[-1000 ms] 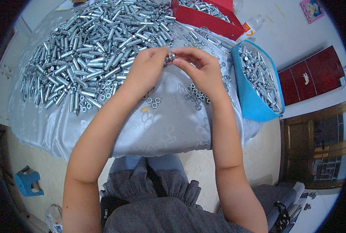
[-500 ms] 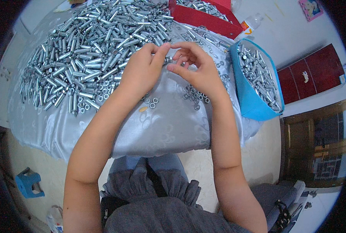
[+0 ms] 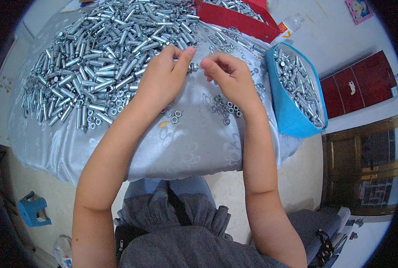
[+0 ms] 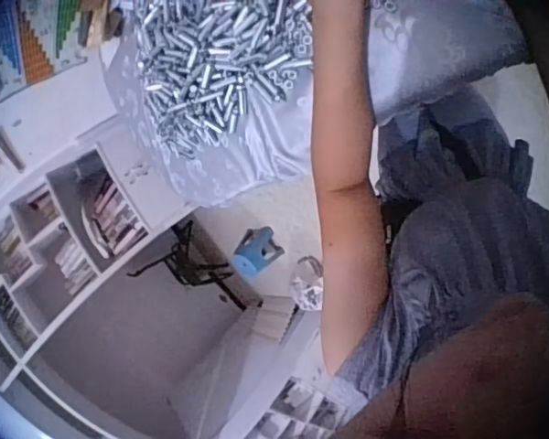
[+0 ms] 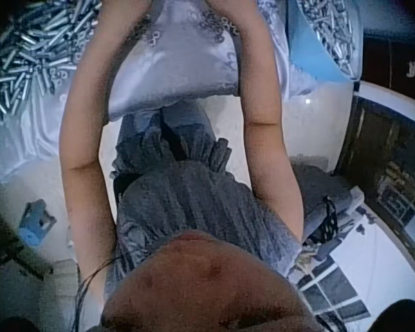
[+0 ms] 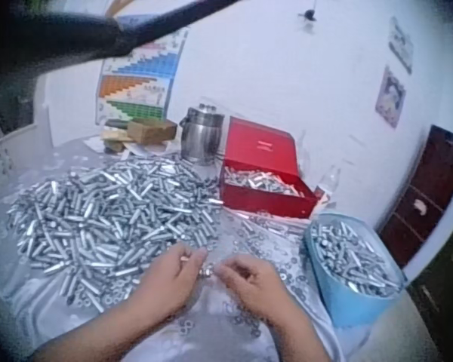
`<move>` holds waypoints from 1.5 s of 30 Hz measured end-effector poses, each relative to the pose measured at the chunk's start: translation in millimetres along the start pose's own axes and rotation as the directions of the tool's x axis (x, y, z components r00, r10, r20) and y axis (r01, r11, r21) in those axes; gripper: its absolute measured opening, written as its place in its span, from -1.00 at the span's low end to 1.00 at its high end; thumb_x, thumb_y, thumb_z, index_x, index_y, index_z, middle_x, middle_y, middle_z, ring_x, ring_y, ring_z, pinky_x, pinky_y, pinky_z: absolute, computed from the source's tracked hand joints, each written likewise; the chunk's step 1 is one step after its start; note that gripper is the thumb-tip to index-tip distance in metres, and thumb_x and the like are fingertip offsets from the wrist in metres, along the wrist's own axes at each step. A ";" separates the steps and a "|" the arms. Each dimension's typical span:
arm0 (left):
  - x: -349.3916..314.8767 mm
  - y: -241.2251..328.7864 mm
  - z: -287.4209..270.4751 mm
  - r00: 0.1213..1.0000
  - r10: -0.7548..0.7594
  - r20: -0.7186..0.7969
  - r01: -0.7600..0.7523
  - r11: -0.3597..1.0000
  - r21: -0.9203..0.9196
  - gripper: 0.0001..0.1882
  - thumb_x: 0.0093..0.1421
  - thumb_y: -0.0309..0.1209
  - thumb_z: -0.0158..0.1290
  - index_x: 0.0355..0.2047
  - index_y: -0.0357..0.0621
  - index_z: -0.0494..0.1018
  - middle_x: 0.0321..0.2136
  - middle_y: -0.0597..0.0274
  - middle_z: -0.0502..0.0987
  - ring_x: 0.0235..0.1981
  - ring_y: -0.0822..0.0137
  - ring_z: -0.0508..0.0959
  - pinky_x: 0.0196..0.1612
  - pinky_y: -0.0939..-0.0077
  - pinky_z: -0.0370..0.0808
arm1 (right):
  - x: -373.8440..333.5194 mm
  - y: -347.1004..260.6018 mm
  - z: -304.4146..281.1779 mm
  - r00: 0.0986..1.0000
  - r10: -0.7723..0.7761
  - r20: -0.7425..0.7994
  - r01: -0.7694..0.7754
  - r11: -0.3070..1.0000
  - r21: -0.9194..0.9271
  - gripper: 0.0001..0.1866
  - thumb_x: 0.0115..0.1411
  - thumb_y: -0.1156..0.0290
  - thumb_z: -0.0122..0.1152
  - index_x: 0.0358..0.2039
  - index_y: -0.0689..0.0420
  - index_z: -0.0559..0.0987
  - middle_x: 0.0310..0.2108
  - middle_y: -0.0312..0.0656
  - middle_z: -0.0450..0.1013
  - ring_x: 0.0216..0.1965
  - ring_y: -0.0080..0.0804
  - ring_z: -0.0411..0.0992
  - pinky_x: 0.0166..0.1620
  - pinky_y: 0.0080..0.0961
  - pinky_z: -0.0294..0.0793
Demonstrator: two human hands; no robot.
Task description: The person repeatedly picks up cylindrical metal fasteners and small washers from a large pile on a table. They thread the washers onto the fasteners by hand and place the assembled units into a blue plastic bin. The process is continuous and repetitive throughout the clip.
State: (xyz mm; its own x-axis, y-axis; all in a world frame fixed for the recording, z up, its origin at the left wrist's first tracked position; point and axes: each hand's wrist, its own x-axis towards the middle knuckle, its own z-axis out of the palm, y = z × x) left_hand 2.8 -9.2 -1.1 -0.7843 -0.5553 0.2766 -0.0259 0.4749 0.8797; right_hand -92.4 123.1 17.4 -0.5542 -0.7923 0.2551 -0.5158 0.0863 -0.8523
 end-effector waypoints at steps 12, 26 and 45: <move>1.7 -6.1 3.5 0.999 0.050 -0.009 -0.051 0.998 -0.041 -0.59 0.14 -0.13 -0.15 -0.45 -0.34 0.35 -0.57 -0.10 0.44 -0.49 0.04 0.46 -0.40 0.33 0.35 | 2.3 12.2 -3.8 0.994 -0.047 0.101 0.062 0.987 -0.146 -0.77 -0.08 0.39 0.25 -0.40 0.17 0.46 -0.53 -0.31 0.37 -0.56 -0.59 0.26 -0.49 -0.66 0.26; -3.3 10.4 -4.5 0.980 0.191 -0.061 -0.194 0.980 -0.046 -0.68 0.16 -0.20 -0.14 -0.41 -0.27 0.29 -0.66 -0.02 0.43 -0.60 0.08 0.47 -0.51 0.36 0.33 | -0.7 4.8 15.8 0.974 -0.226 -0.021 0.227 0.967 0.119 -0.79 0.02 0.42 0.14 -0.33 0.17 0.38 -0.56 -0.27 0.34 -0.53 -0.58 0.28 -0.43 -0.64 0.30; 29.1 -9.3 -31.5 0.920 -0.237 -0.314 0.082 0.896 -0.436 -0.42 -0.05 -0.12 0.12 -0.17 -0.37 0.31 -0.25 0.04 0.44 -0.21 0.38 0.41 -0.13 0.60 0.28 | 8.8 6.0 -19.4 0.821 0.001 -0.571 0.205 0.933 0.297 -0.89 0.06 0.45 0.10 -0.45 0.23 0.43 -0.65 -0.34 0.34 -0.66 -0.70 0.25 -0.58 -0.79 0.25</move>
State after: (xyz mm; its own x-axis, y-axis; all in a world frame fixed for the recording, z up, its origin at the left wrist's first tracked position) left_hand -0.2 -51.3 10.9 -0.5207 -0.8372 0.1671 0.1827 0.0819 0.9798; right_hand -113.1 128.4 23.4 -0.8287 -0.3049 0.4693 -0.4010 -0.2615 -0.8780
